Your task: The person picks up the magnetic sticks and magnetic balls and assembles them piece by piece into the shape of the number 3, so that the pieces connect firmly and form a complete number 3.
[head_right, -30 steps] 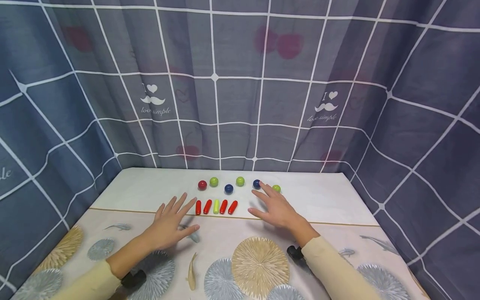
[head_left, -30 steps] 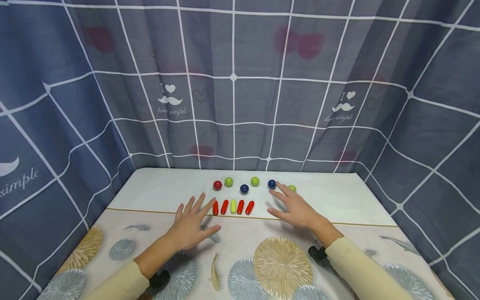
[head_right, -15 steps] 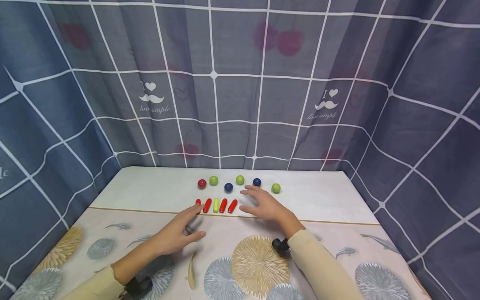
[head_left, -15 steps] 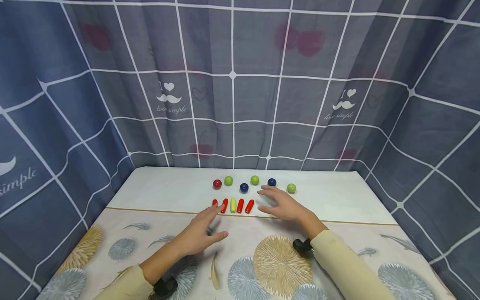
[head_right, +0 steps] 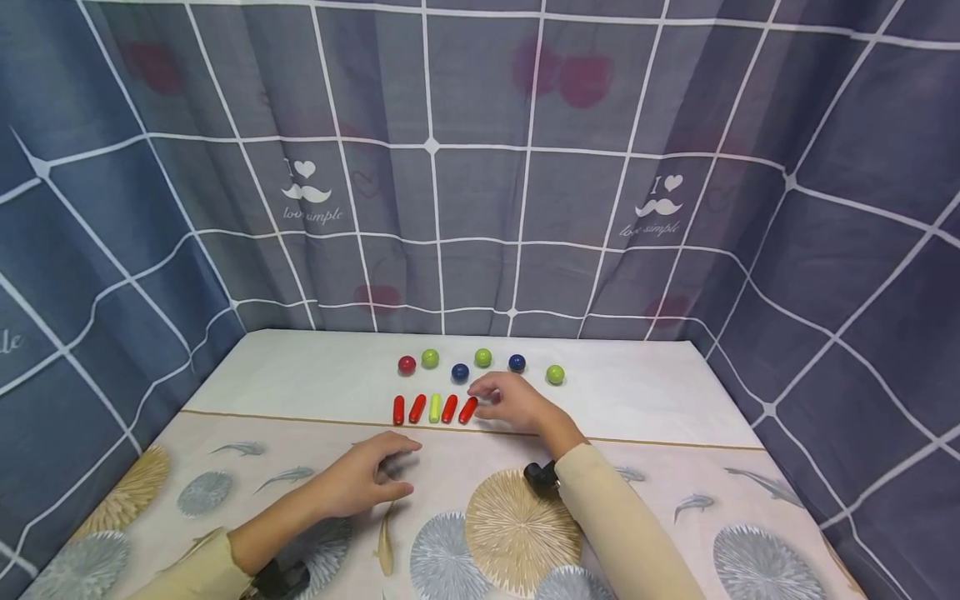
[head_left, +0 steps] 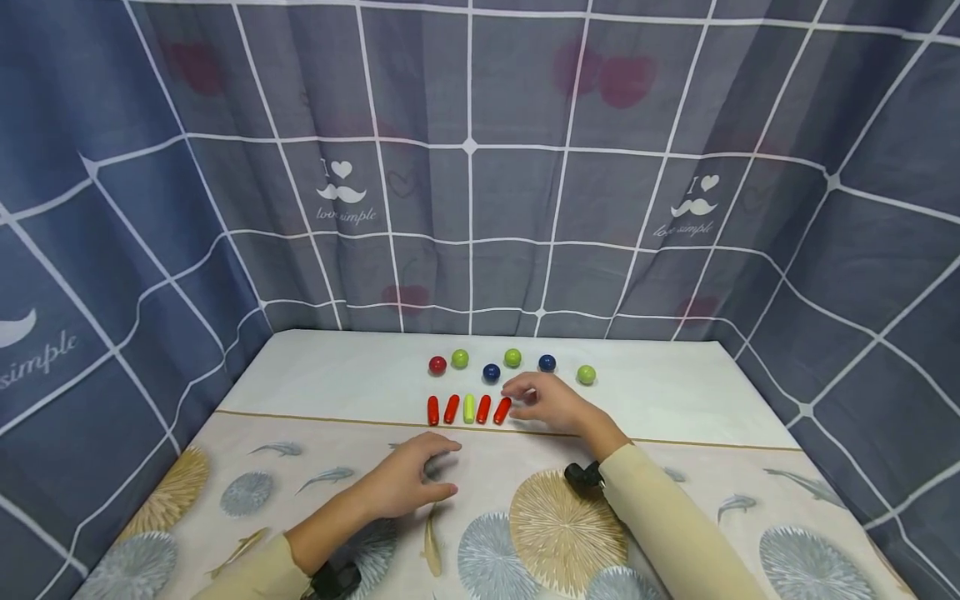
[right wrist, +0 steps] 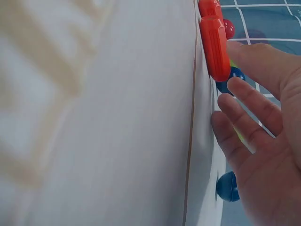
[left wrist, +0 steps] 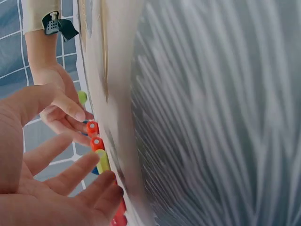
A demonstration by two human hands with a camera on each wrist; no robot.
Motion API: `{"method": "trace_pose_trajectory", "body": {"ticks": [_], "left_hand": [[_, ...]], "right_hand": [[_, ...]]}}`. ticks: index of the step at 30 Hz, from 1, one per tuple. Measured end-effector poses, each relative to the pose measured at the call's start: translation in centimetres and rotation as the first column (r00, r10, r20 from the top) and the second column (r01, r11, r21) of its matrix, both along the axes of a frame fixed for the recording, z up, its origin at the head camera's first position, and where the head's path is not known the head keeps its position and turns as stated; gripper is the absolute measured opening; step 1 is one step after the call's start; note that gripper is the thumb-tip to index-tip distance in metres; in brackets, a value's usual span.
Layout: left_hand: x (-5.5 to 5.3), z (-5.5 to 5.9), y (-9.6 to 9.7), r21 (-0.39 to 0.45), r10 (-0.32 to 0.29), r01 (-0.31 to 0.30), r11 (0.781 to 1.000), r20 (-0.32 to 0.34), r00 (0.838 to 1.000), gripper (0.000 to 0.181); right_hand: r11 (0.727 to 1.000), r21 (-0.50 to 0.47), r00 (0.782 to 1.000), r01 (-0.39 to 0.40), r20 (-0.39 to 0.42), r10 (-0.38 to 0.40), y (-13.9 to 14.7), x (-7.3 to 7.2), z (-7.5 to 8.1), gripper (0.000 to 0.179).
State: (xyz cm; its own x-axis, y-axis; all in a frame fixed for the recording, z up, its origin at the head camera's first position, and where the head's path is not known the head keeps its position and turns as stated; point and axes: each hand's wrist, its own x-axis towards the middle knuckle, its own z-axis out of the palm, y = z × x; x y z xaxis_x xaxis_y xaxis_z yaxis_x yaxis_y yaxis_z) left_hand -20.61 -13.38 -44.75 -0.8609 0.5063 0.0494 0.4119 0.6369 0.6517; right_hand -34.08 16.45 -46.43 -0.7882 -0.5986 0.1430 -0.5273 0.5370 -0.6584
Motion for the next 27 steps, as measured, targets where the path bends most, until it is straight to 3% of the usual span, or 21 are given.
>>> {"method": "trace_pose_trajectory", "body": {"ticks": [7,19,27], "left_hand": [[0.1,0.0,0.2,-0.008,-0.027,0.027,1.000,-0.013,1.000,0.050],[0.3,0.0,0.5,-0.007,-0.021,0.021,1.000,0.023,1.000,0.048],[0.2,0.1,0.7,-0.021,-0.015,0.017,1.000,0.061,0.998,0.046]], "right_hand": [[1.000,0.019,0.999,-0.008,0.045,0.007,-0.4,-0.8,0.1,0.033],[0.999,0.039,0.994,-0.029,0.111,0.025,-0.9,-2.0,0.1,0.029],[0.999,0.044,0.993,-0.030,0.118,0.025,-0.8,-2.0,0.1,0.028]]}}
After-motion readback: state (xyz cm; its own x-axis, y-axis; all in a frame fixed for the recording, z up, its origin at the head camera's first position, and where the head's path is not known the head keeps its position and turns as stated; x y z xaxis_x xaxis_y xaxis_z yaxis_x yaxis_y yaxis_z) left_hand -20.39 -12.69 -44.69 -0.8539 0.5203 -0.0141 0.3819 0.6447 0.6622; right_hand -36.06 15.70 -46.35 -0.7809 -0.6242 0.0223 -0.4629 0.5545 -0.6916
